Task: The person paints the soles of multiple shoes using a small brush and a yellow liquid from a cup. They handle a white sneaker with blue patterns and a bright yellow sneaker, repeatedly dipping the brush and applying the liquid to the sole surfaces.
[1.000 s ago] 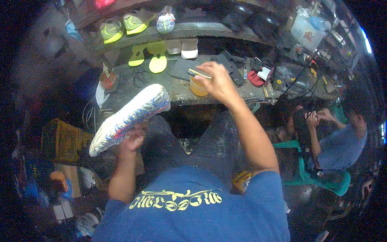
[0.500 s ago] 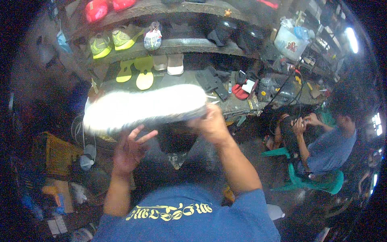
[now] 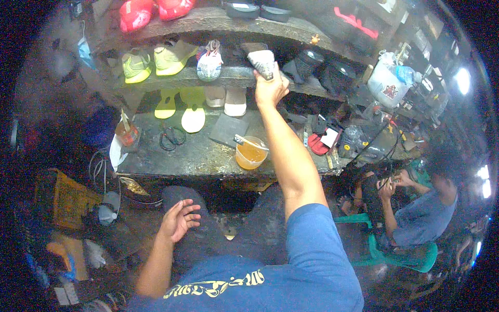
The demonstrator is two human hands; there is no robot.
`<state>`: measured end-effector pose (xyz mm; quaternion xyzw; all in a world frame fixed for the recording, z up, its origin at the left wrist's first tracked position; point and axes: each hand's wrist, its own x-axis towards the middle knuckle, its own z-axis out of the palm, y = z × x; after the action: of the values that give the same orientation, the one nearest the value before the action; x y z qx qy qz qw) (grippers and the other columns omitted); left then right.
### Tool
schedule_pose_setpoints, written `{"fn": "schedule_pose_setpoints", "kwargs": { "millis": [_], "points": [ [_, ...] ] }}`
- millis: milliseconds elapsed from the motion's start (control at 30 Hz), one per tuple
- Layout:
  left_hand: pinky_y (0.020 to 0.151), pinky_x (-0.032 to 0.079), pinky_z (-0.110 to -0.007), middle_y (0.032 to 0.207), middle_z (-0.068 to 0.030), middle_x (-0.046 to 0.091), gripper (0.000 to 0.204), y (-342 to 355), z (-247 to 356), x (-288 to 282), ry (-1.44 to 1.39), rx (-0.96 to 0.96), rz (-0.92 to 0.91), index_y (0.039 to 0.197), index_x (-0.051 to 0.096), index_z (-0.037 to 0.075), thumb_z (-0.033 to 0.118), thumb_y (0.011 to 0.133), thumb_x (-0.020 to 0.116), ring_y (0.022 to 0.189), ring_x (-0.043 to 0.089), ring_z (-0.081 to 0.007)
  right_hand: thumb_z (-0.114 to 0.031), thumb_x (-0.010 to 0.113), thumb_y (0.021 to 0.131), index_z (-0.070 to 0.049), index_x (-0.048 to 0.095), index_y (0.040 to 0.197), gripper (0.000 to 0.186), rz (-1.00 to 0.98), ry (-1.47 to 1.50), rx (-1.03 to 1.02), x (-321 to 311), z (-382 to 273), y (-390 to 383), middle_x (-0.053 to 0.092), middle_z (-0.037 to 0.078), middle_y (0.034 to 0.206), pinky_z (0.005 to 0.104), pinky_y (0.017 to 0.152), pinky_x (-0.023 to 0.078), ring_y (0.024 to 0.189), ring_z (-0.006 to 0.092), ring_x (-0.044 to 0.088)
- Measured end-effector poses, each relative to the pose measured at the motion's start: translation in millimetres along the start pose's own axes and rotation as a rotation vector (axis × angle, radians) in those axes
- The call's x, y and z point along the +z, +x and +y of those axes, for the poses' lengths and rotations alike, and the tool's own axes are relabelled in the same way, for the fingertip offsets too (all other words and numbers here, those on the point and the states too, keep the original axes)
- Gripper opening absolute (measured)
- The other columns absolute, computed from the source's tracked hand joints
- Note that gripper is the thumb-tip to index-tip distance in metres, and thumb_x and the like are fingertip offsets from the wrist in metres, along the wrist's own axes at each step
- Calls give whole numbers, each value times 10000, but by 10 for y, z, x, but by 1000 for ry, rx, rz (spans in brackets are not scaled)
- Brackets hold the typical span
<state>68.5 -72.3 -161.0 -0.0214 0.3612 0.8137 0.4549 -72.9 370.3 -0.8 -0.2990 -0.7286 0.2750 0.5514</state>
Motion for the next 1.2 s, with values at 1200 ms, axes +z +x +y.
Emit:
{"fn": "schedule_pose_setpoints", "kwargs": {
  "millis": [1200],
  "points": [
    [727, 632, -443, 1165, -193, 677, 329, -32, 2, -124, 85, 36, 88, 1264, 547, 14, 272, 1061, 537, 910, 723, -293, -467, 897, 691, -187, 662, 1321, 729, -115, -238, -16, 146, -77, -55, 716, 126, 1158, 477, 1037, 337, 1211, 302, 531]
  ]
}}
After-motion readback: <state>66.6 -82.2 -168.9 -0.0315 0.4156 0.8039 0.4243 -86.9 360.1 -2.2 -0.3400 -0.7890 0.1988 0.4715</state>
